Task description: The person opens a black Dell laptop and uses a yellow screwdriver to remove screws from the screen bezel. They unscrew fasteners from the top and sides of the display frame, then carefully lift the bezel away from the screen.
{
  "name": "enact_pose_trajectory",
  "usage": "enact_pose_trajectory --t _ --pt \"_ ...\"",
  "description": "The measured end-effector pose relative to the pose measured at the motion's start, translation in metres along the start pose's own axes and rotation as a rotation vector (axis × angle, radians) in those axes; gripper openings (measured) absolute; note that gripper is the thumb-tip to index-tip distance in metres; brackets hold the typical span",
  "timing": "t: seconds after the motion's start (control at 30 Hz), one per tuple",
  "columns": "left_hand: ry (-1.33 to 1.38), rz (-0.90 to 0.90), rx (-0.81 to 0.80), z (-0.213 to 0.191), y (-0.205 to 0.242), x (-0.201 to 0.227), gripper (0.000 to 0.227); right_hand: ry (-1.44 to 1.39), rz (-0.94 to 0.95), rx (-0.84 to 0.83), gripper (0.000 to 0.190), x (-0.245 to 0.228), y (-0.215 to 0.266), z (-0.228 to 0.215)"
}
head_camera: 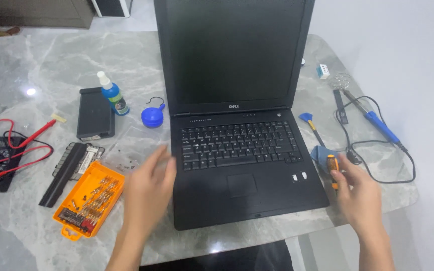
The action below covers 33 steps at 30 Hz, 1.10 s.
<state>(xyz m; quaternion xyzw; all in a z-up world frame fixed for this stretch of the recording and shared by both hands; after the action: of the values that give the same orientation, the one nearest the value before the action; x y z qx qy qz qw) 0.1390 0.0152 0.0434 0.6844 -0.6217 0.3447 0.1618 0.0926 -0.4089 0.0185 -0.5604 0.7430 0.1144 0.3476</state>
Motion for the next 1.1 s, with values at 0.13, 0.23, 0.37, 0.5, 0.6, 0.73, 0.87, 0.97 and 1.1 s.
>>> enact_pose_trajectory --t 0.13,0.23,0.37,0.5,0.6,0.73,0.87,0.97,1.1 --pt "-0.028 0.028 -0.022 0.022 -0.052 0.008 0.045 -0.046 0.028 0.064 0.043 -0.012 0.003 -0.011" --pt "-0.042 -0.004 -0.014 0.037 -0.075 0.013 0.049 -0.101 0.092 0.112 0.048 -0.018 0.008 -0.019" --pt "0.025 -0.069 -0.019 0.057 -0.093 0.007 0.062 -0.158 0.106 0.184 0.054 -0.021 0.013 -0.029" --pt "0.018 0.025 0.009 0.059 -0.107 -0.004 0.044 -0.251 0.016 0.267 0.051 -0.03 0.018 -0.036" --pt "0.044 0.03 -0.005 0.063 -0.111 -0.016 0.038 -0.269 -0.086 0.346 0.041 -0.052 0.022 -0.04" --pt "0.071 0.061 0.02 0.059 -0.105 -0.014 0.04 -0.47 -0.239 0.372 0.043 -0.094 0.02 -0.032" --pt "0.037 0.009 -0.027 0.061 -0.105 -0.016 0.041 -0.551 -0.248 0.304 0.034 -0.129 0.017 -0.013" --pt "0.036 0.152 -0.023 0.067 -0.113 -0.026 0.039 -0.635 -0.31 0.171 0.031 -0.158 0.013 0.003" --pt "-0.039 0.171 -0.091 0.052 -0.112 -0.018 0.038 -0.54 -0.39 0.13 0.03 -0.186 0.012 0.013"
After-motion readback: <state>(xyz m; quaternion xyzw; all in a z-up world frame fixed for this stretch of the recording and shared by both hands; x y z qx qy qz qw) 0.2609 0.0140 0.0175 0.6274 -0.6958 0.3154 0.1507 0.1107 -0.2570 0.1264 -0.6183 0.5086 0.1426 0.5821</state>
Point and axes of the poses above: each hand's wrist, its own y-axis away from the middle knuckle, its own z-axis out of the palm, x = y × z, the point moved 7 cm from there along -y, towards the middle knuckle, and after that the axes turned 9 degrees about -y, right-handed, at the moved point
